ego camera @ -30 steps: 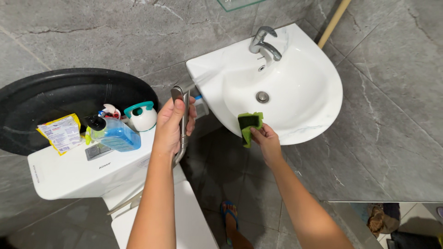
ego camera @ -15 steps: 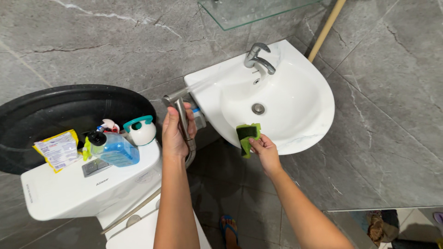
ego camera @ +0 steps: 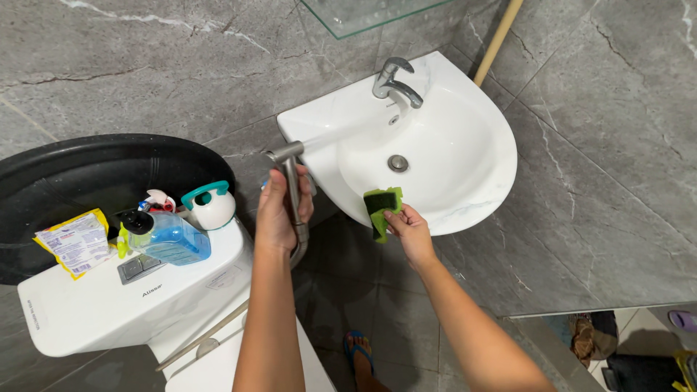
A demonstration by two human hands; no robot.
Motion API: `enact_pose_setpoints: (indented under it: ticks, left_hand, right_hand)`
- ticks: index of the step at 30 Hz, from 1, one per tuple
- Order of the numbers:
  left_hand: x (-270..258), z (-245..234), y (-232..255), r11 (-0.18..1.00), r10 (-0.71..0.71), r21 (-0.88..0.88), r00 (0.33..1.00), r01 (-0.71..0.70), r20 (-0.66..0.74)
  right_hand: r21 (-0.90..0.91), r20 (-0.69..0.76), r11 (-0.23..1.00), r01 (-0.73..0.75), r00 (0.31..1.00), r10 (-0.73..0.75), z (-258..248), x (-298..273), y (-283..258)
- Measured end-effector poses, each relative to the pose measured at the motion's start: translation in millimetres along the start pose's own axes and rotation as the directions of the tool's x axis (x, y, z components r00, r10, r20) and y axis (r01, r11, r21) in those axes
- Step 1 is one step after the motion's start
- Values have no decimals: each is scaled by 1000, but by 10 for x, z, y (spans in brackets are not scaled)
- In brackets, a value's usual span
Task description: The person cleans a bathroom sink, glass shelf, and mirror using a handheld bidet sprayer and a green sponge. They scrub the sink basin and faucet, then wipe the glass shelf and mirror, rinsing the sponge repeatedly.
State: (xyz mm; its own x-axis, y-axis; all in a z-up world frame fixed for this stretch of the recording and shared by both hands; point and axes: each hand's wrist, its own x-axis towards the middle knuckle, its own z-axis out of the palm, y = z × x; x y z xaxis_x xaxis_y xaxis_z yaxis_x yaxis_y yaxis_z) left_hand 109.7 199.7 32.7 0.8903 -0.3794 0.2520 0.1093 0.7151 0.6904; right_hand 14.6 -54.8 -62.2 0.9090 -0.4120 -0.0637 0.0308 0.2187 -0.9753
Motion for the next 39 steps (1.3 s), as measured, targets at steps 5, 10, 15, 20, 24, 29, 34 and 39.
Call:
enact_pose_setpoints:
  ticks: [5,10,15,20,24,29,34,39]
  left_hand:
    - [-64,83,-79,998,-62,-24,997,63,38]
    - [-202,121,-154,986,-148,-59,982,156,118]
    - [-390,154,-168,969,-231,-48,956,243,183]
    - [-626,175,-35,946,-322,32,922,322,215]
    - [-822,149,82,934,-356,46,908,354,221]
    - [-960,201,89,940,-334,17,911,340,242]
    - [-972,305,-7,961,-274,17,942,276,192]
    - [-943,246,103,974,-225,18,970,225,89]
  right_hand:
    - [-7,-11,1000,14,1000,-14,-24,27,58]
    - [25,7,999,33,999,-33,-33,48,86]
    - [64,12,998,10,1000,-10,-17,38,65]
    - [114,-8,993,11,1000,-11,-38,-36,110]
    - [126,-27,991,-53,998,57,13,-405,288]
    - [176,-15,978,-109,993,113,3,-938,559]
    - [89,-64,981,-172,982,178,-179,-1294,715]
    - [108,-11,988,-115,993,116,-295,-1414,682]
